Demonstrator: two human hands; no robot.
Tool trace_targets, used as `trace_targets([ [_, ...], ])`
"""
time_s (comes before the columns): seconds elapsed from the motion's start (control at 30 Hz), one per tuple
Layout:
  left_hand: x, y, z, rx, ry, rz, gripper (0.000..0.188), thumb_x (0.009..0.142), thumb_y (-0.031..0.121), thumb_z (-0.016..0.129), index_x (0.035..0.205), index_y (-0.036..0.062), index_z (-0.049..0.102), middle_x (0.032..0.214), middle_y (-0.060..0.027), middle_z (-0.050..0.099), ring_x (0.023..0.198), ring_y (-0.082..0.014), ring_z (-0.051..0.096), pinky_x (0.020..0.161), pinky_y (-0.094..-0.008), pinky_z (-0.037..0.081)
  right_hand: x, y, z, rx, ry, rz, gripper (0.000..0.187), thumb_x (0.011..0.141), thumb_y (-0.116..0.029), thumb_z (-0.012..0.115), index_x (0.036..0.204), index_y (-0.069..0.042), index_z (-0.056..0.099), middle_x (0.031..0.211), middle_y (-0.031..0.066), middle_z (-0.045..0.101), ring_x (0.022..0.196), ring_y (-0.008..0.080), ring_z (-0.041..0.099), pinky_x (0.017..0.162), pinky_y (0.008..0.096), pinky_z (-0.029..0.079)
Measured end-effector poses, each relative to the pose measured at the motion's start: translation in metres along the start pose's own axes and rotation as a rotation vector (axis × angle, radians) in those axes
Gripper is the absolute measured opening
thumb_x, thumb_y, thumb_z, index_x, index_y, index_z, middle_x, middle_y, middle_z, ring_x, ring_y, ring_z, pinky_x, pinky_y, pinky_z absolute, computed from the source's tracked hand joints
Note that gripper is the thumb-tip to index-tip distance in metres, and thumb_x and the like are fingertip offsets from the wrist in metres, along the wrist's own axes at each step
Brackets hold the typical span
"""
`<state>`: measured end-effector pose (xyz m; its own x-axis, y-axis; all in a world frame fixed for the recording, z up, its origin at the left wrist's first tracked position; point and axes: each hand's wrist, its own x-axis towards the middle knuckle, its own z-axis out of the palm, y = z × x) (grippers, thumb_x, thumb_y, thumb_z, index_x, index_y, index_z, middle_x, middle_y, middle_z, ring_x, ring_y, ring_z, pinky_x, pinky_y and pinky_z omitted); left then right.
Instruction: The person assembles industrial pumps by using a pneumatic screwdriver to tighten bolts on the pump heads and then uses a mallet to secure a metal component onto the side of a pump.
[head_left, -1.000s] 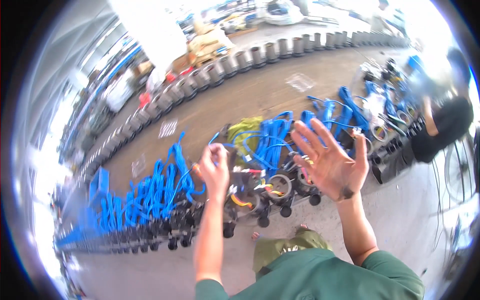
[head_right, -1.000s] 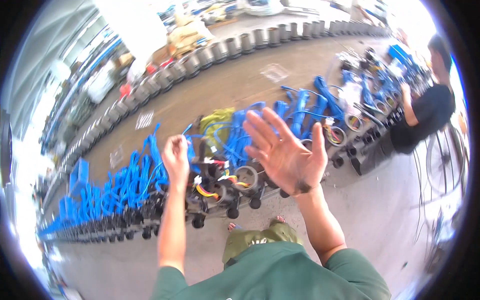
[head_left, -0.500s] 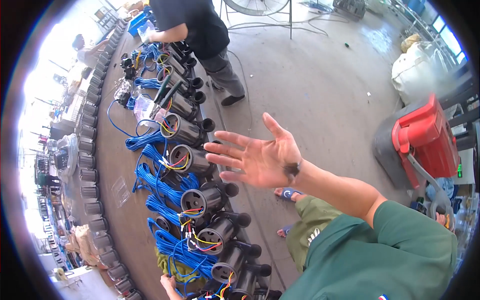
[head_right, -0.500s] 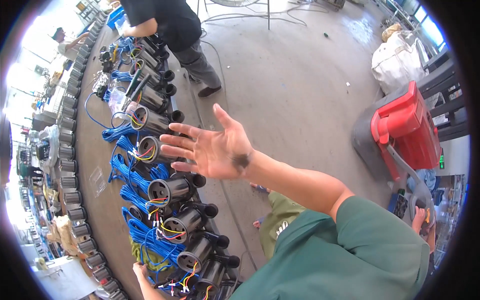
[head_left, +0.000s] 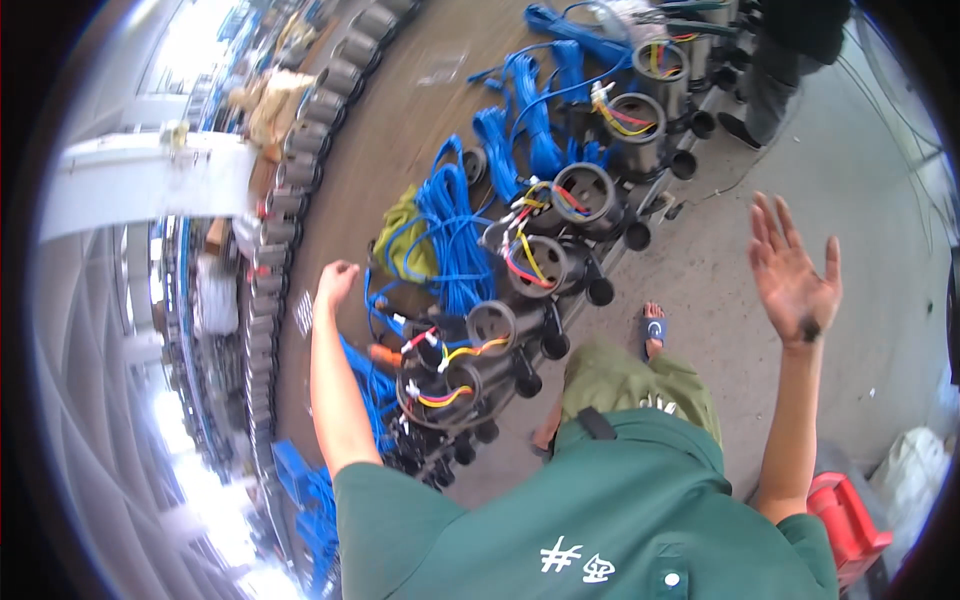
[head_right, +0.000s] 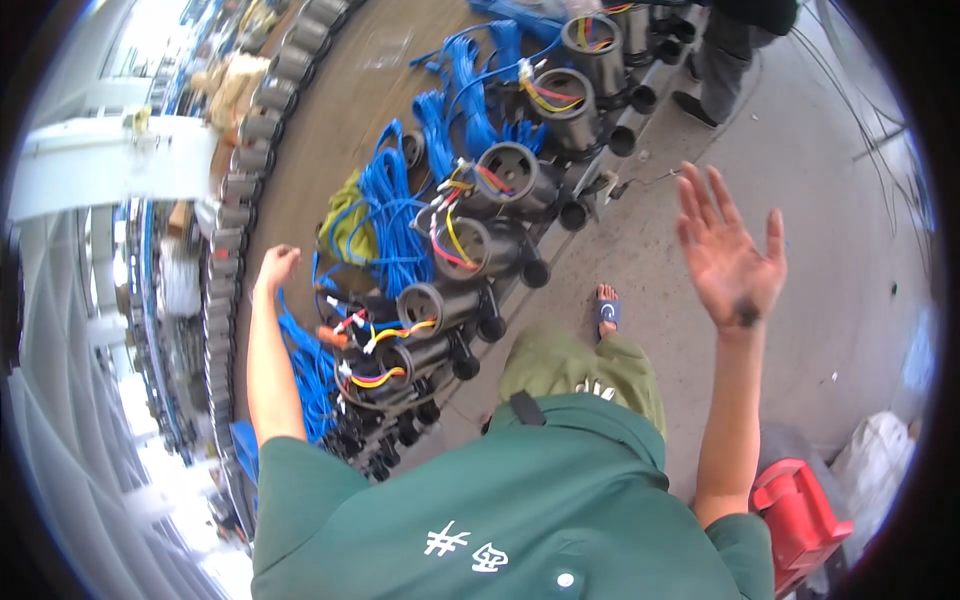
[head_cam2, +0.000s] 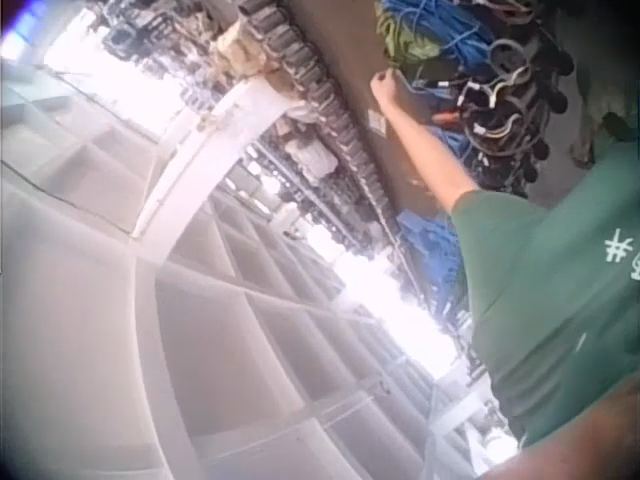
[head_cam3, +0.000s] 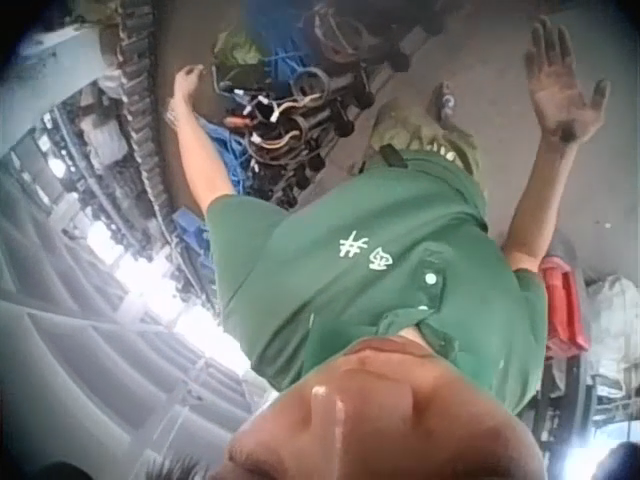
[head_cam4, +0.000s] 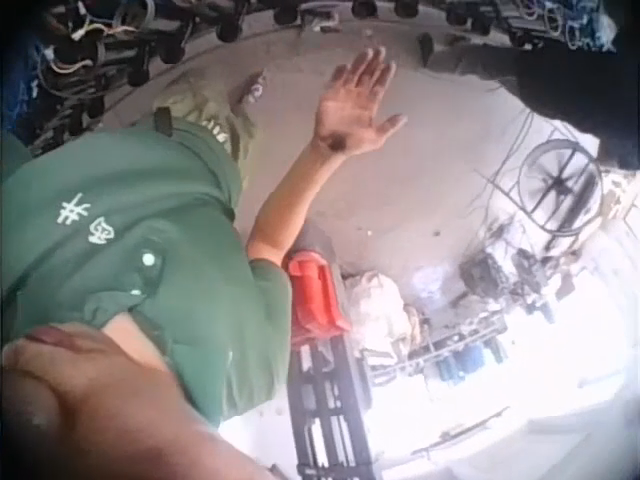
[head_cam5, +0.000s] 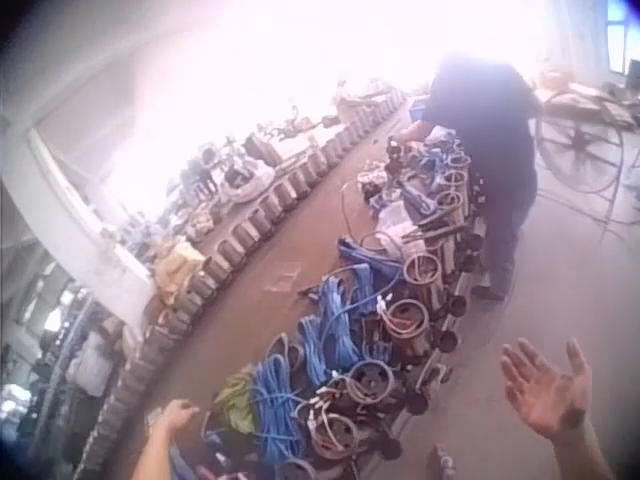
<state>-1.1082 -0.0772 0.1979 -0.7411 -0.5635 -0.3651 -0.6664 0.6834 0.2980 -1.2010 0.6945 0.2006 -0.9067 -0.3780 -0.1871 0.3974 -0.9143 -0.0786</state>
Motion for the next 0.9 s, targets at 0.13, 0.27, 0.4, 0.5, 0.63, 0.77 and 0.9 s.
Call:
trace_targets([
  [0.13, -0.004, -0.019, 0.020, 0.277, 0.038, -0.077, 0.038, 0.087, 0.034, 0.072, 0.106, 0.0006, 0.073, 0.101, -0.0175, 0.075, 0.097, -0.0261, 0.072, 0.087, -0.0371, 0.055, -0.022, -0.026, -0.050, -0.131, 0.226, -0.001, 0.065, 0.102, -0.043, 0.049, 0.148, 0.002, 0.041, 0.153, 0.0141, 0.046, 0.136, 0.0241, 0.049, 0.102, 0.0374, 0.048],
  [0.27, 0.019, -0.017, 0.045, 0.306, 0.015, -0.010, 0.040, 0.086, 0.031, 0.071, 0.114, 0.0022, 0.070, 0.111, -0.0203, 0.073, 0.109, -0.0329, 0.069, 0.097, -0.0410, 0.053, -0.041, -0.014, -0.097, -0.177, 0.551, 0.002, 0.060, 0.103, -0.043, 0.050, 0.145, -0.001, 0.046, 0.144, 0.0088, 0.055, 0.120, 0.0187, 0.060, 0.093, 0.0312, 0.052],
  [0.4, 0.064, -0.034, 0.070, 0.332, 0.036, 0.048, 0.052, 0.087, 0.029, 0.070, 0.131, 0.0037, 0.060, 0.124, -0.0229, 0.067, 0.120, -0.0370, 0.063, 0.103, -0.0443, 0.050, -0.045, 0.012, -0.120, -0.167, 0.709, 0.040, 0.052, 0.102, -0.043, 0.052, 0.137, -0.004, 0.055, 0.138, 0.0063, 0.061, 0.113, 0.0174, 0.064, 0.086, 0.0307, 0.055],
  [0.5, 0.097, -0.033, 0.104, 0.376, 0.035, -0.010, 0.080, 0.083, 0.029, 0.076, 0.151, 0.0089, 0.039, 0.133, -0.0278, 0.060, 0.125, -0.0419, 0.058, 0.109, -0.0448, 0.046, -0.037, 0.034, -0.115, -0.325, 0.659, 0.032, 0.048, 0.102, -0.044, 0.051, 0.131, -0.006, 0.059, 0.132, 0.0041, 0.063, 0.106, 0.0143, 0.064, 0.081, 0.0281, 0.054],
  [0.63, 0.107, -0.044, 0.098, 0.331, 0.015, 0.094, 0.040, 0.078, 0.029, 0.082, 0.112, 0.0075, 0.073, 0.109, -0.0176, 0.073, 0.106, -0.0314, 0.070, 0.093, -0.0432, 0.056, 0.005, 0.090, -0.032, -0.624, 0.623, -0.017, 0.051, 0.103, -0.046, 0.047, 0.133, -0.005, 0.058, 0.131, 0.0052, 0.064, 0.106, 0.0143, 0.063, 0.082, 0.0281, 0.052],
  [0.77, 0.074, -0.011, 0.027, -0.221, -0.103, 0.196, 0.028, 0.076, 0.023, 0.086, 0.087, -0.0003, 0.074, 0.074, 0.0000, 0.067, 0.068, -0.0089, 0.056, 0.065, -0.0305, 0.048, 0.062, 0.139, 0.004, -0.861, 0.192, 0.064, 0.053, 0.103, -0.044, 0.045, 0.137, -0.005, 0.055, 0.132, 0.0085, 0.063, 0.109, 0.0155, 0.061, 0.086, 0.0304, 0.048],
  [0.9, -0.006, -0.028, -0.046, -0.550, 0.138, 0.223, 0.012, 0.081, 0.008, 0.081, 0.078, 0.0013, 0.072, 0.083, 0.0000, 0.071, 0.073, -0.0067, 0.057, 0.069, -0.0254, 0.046, 0.121, 0.209, 0.048, -0.856, -0.121, 0.216, 0.058, 0.102, -0.045, 0.043, 0.142, -0.004, 0.051, 0.137, 0.0105, 0.061, 0.113, 0.0175, 0.060, 0.092, 0.0309, 0.046],
])
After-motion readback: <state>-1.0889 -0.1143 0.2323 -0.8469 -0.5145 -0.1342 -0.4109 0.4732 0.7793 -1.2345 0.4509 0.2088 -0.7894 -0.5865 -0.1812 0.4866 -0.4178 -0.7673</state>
